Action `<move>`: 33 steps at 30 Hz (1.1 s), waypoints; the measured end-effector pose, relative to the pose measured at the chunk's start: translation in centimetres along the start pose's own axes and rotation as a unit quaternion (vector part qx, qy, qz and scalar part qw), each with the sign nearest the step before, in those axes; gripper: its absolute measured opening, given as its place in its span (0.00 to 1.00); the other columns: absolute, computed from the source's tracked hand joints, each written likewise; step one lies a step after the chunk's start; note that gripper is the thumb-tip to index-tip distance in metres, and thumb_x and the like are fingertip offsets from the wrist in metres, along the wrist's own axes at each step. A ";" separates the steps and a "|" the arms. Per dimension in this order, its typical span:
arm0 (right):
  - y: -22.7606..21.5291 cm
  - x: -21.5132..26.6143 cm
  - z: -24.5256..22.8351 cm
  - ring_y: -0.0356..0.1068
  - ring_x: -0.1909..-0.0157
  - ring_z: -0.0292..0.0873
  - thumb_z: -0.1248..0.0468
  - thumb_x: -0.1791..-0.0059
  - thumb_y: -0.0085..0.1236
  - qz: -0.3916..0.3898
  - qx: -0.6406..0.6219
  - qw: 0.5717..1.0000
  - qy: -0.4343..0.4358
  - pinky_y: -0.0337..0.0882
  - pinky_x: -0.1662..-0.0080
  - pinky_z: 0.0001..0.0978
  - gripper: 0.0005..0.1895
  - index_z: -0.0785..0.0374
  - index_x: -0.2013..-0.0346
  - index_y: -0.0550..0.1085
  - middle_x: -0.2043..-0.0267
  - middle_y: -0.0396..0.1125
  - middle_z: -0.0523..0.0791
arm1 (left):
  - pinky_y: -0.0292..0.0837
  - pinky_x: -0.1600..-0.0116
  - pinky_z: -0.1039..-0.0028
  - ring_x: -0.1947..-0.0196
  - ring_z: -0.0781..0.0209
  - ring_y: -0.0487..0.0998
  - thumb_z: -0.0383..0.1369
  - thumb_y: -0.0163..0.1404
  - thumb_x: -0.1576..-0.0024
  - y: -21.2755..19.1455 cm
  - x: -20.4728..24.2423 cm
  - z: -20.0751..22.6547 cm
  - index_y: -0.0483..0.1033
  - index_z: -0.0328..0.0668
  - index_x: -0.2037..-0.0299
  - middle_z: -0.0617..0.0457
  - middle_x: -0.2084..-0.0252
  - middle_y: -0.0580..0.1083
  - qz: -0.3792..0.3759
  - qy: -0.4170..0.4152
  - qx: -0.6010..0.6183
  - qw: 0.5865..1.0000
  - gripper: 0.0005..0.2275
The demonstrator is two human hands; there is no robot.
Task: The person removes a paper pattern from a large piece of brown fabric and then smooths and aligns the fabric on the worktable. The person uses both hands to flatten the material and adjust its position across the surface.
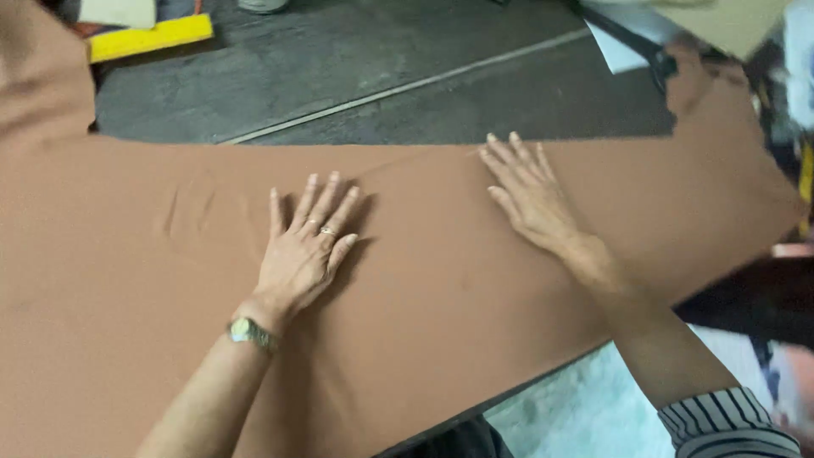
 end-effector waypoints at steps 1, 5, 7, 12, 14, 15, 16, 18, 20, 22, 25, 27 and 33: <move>0.1 -1.0 0.7 0.39 0.27 0.60 0.60 0.44 0.37 -0.006 -0.002 1.000 -0.021 0.39 0.34 0.65 0.24 0.60 0.33 0.59 0.28 0.48 0.51 | 0.29 0.31 0.40 0.27 0.54 0.38 0.51 0.27 0.37 0.2 0.5 1.4 0.42 0.65 0.28 0.59 0.25 0.41 0.003 -0.021 -0.003 1.000 0.26; 0.8 -2.0 2.0 0.35 0.26 0.57 0.52 0.43 0.30 -0.047 0.038 0.994 -0.090 0.35 0.33 0.62 0.26 0.54 0.30 0.54 0.25 0.41 0.47 | 0.28 0.32 0.39 0.27 0.48 0.35 0.46 0.31 0.37 1.2 3.0 7.5 0.40 0.49 0.28 0.49 0.25 0.38 0.024 -0.237 0.026 0.971 0.28; 0.9 -2.3 2.7 0.34 0.26 0.57 0.52 0.43 0.29 -0.050 0.044 0.991 -0.112 0.35 0.33 0.62 0.27 0.53 0.30 0.52 0.25 0.39 0.47 | 0.28 0.33 0.38 0.27 0.46 0.34 0.46 0.32 0.37 2.0 3.1 10.0 0.39 0.45 0.28 0.46 0.25 0.37 0.024 -0.287 0.020 0.957 0.30; 3.2 -2.2 4.0 0.32 0.25 0.55 0.46 0.44 0.26 -0.081 0.073 0.983 -0.147 0.32 0.32 0.63 0.29 0.49 0.29 0.50 0.24 0.37 0.45 | 0.25 0.34 0.36 0.27 0.46 0.31 0.51 0.31 0.39 4.1 4.0 14.6 0.36 0.47 0.28 0.46 0.25 0.34 0.008 -0.350 -0.020 0.936 0.32; 3.5 -2.1 4.0 0.33 0.25 0.56 0.45 0.45 0.27 -0.077 0.072 0.983 -0.151 0.32 0.33 0.64 0.30 0.50 0.29 0.51 0.24 0.37 0.45 | 0.27 0.34 0.35 0.27 0.46 0.31 0.52 0.31 0.40 4.7 5.5 15.2 0.37 0.48 0.28 0.46 0.25 0.34 0.006 -0.370 -0.026 0.929 0.33; 3.6 -2.0 4.0 0.34 0.25 0.56 0.45 0.45 0.29 -0.072 0.072 0.984 -0.145 0.32 0.33 0.64 0.30 0.50 0.29 0.51 0.24 0.37 0.45 | 0.28 0.34 0.35 0.27 0.46 0.31 0.53 0.31 0.40 4.9 6.2 15.6 0.37 0.49 0.28 0.46 0.25 0.34 0.004 -0.381 -0.030 0.924 0.33; 3.6 -2.0 4.0 0.34 0.25 0.56 0.45 0.45 0.29 -0.072 0.071 0.984 -0.150 0.32 0.33 0.64 0.30 0.50 0.29 0.51 0.24 0.37 0.45 | 0.28 0.34 0.35 0.27 0.46 0.31 0.53 0.31 0.40 5.0 7.1 15.7 0.37 0.49 0.28 0.46 0.25 0.34 0.004 -0.386 -0.031 0.922 0.33; 3.5 -1.9 4.0 0.34 0.25 0.56 0.45 0.45 0.29 -0.069 0.072 0.984 -0.150 0.32 0.33 0.64 0.30 0.51 0.30 0.51 0.24 0.36 0.45 | 0.26 0.35 0.34 0.27 0.46 0.30 0.55 0.32 0.41 5.2 9.0 15.8 0.37 0.49 0.28 0.47 0.25 0.34 0.012 -0.402 -0.034 0.915 0.35; 3.4 -1.8 3.8 0.35 0.25 0.55 0.47 0.45 0.30 -0.045 0.082 0.982 -0.166 0.34 0.33 0.62 0.30 0.52 0.30 0.51 0.24 0.38 0.45 | 0.26 0.33 0.37 0.26 0.47 0.33 0.55 0.32 0.41 4.8 10.5 15.9 0.40 0.47 0.28 0.47 0.25 0.37 0.038 -0.411 -0.039 0.910 0.34; 3.3 -1.8 3.7 0.37 0.25 0.54 0.49 0.46 0.32 -0.021 0.092 0.979 -0.180 0.36 0.32 0.59 0.30 0.53 0.29 0.50 0.25 0.39 0.45 | 0.27 0.32 0.39 0.26 0.48 0.36 0.54 0.31 0.42 4.7 11.7 16.1 0.42 0.45 0.28 0.47 0.25 0.41 0.064 -0.418 -0.044 0.905 0.34; 3.4 -1.9 4.0 0.34 0.25 0.54 0.48 0.46 0.29 -0.038 0.102 0.980 -0.167 0.35 0.32 0.60 0.31 0.52 0.29 0.48 0.25 0.38 0.44 | 0.28 0.32 0.37 0.26 0.48 0.37 0.53 0.34 0.42 4.9 12.0 16.0 0.41 0.45 0.28 0.49 0.25 0.39 0.091 -0.422 -0.041 0.901 0.34; 3.5 -1.8 4.4 0.33 0.26 0.58 0.45 0.45 0.26 -0.067 0.050 0.985 -0.153 0.31 0.35 0.69 0.30 0.49 0.29 0.49 0.24 0.35 0.46 | 0.22 0.34 0.37 0.26 0.46 0.30 0.51 0.34 0.41 5.3 10.9 15.9 0.38 0.43 0.28 0.45 0.25 0.35 0.045 -0.416 -0.007 0.908 0.34; 0.6 0.6 3.7 0.31 0.27 0.62 0.51 0.43 0.25 -0.040 0.001 0.996 -0.082 0.28 0.36 0.73 0.28 0.53 0.28 0.47 0.25 0.33 0.50 | 0.23 0.31 0.40 0.26 0.51 0.32 0.48 0.36 0.39 3.7 1.4 15.9 0.41 0.49 0.28 0.51 0.25 0.38 0.046 -0.339 -0.002 0.940 0.31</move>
Point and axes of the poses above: each hand's wrist, its own x-axis away from the middle knuckle, its own y-axis out of the palm, z = x × y, the point moved 1 cm from there along -x, towards the middle knuckle
